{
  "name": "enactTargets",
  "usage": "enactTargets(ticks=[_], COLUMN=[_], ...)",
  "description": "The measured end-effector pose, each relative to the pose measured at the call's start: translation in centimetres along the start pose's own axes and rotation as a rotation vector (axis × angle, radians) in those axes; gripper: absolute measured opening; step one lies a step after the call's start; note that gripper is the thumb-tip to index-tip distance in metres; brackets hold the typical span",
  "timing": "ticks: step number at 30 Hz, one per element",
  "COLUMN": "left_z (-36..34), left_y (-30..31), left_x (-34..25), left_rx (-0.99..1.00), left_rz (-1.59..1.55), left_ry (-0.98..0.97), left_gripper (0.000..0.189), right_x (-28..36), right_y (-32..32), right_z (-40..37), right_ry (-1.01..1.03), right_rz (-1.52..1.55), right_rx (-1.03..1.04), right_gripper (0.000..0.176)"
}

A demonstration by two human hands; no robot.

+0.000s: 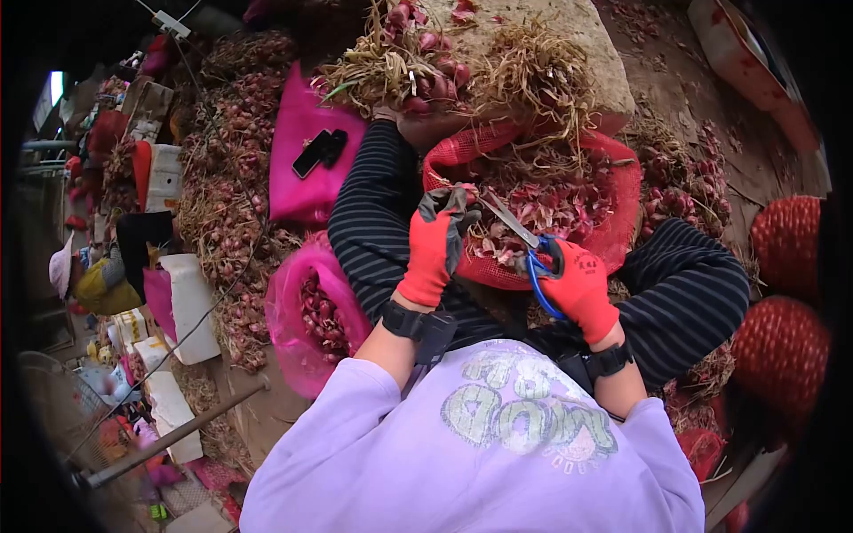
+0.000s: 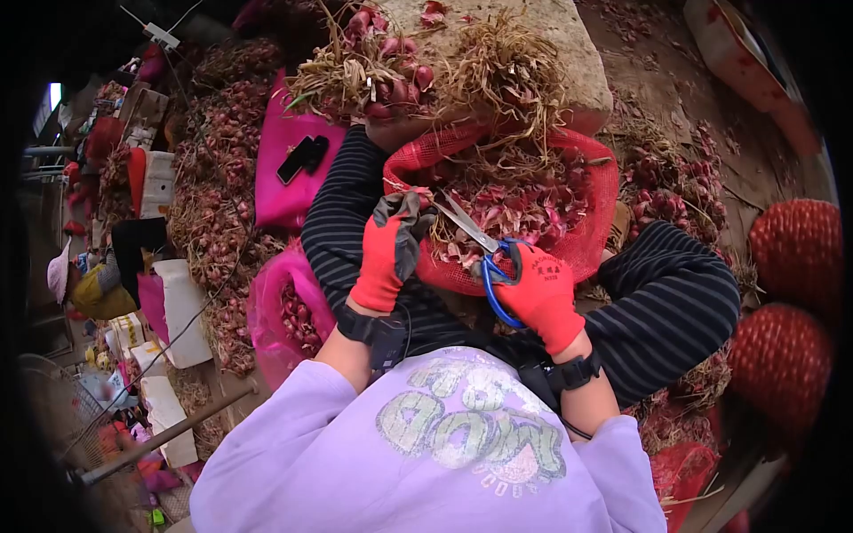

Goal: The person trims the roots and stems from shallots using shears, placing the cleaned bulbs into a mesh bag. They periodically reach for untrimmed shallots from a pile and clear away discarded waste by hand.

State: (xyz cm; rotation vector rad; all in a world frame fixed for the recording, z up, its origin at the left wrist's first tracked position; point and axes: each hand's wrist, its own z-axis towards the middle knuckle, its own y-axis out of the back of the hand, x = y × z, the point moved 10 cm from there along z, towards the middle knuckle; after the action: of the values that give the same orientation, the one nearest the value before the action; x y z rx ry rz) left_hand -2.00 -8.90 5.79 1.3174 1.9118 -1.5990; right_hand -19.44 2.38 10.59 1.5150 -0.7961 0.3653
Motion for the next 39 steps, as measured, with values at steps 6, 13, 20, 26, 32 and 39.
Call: enactTargets(ticks=[6,13,20,26,32,39], left_z=[-0.1,-1.2,0.5,1.8,0.9,0.2], left_y=[-0.4,-1.8,-0.1,-1.5,-3.2,-1.8], left_x=[-1.0,-2.4,0.3,-0.7,-2.7,-1.9], left_rx=[0.041,-0.029,-0.04,0.09,0.315,0.577], left_rz=[0.493,0.767,0.208,0.538,0.532,0.643], left_ry=[-0.24,-0.539,-0.336,-0.332,-0.078,0.249], left_gripper=[0.016,0.022,0.026,0.031,0.018,0.023], right_x=[-0.7,-0.3,0.3,-0.5,-0.2,-0.1], right_y=[-0.8,-1.8,-0.8,-0.2,1.0,0.6], right_z=[-0.1,0.0,0.2,0.4,0.3,0.0], right_ry=[-0.061,-0.107,-0.047,-0.044,0.027,0.049], right_rz=[-0.054,-0.055,-0.17,-0.131,-0.02,0.03], right_rx=[0.082,0.076,-0.051,-0.039,-0.027,0.123], right_gripper=[0.05,0.048,0.045,0.043,0.038,0.038])
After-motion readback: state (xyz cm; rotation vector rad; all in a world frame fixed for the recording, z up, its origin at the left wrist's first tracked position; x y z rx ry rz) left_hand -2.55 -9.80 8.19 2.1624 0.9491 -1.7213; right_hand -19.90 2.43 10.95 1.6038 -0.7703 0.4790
